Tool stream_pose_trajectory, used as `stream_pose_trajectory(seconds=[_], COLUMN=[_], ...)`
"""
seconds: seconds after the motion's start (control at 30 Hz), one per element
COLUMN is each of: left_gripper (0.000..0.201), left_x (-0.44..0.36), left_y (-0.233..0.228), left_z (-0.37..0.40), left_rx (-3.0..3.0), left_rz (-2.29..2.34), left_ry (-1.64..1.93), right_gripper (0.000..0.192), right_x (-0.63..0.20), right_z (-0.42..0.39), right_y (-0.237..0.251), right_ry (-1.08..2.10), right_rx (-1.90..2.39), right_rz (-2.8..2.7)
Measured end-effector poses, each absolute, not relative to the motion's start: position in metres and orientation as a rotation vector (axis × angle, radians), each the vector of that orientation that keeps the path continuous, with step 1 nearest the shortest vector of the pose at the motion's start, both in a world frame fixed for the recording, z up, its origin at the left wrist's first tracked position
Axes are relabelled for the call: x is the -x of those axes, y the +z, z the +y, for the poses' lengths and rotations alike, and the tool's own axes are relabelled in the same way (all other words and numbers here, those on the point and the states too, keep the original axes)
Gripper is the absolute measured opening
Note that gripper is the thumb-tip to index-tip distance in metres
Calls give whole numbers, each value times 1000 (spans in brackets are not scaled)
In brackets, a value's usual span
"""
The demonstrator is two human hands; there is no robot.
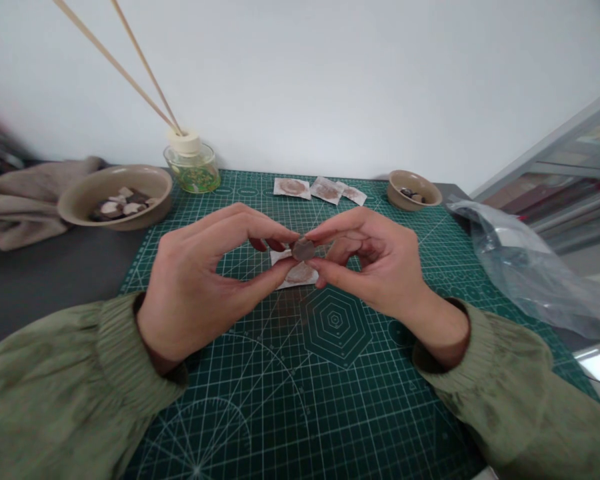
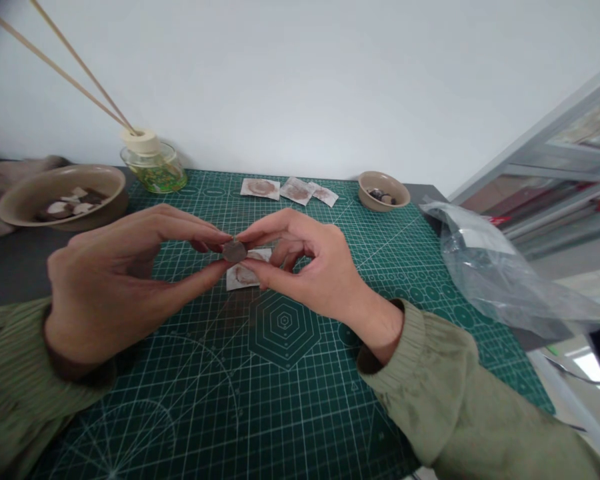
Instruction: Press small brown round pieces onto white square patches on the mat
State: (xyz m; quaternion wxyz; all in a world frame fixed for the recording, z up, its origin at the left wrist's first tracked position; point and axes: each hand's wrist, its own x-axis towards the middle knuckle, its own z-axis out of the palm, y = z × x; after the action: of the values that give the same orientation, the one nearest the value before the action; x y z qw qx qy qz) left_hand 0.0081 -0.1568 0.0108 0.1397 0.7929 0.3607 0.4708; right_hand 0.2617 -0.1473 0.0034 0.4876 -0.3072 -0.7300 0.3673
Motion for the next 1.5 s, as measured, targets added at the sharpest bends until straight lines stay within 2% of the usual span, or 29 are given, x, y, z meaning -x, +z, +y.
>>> stream_pose_trajectory(seconds=[0.63,1.07,1.5], left_gripper=[10,13,13], left_x=[-8,-8,-7], left_y=[11,11,10], left_z=[-157,-156,-156], left_rx=[-2308,-2337,-2375], left_rz=[1026,1028,1059], left_ry=[1361,1325,1308], right_gripper=[37,31,28], right_x=[-262,-262,-261], right_z=[-147,-144,-145], right_y=[2,1,3], right_ry=[933,814,828], right_rx=[674,680,682], right_rz=[-1757,-1822,-1806])
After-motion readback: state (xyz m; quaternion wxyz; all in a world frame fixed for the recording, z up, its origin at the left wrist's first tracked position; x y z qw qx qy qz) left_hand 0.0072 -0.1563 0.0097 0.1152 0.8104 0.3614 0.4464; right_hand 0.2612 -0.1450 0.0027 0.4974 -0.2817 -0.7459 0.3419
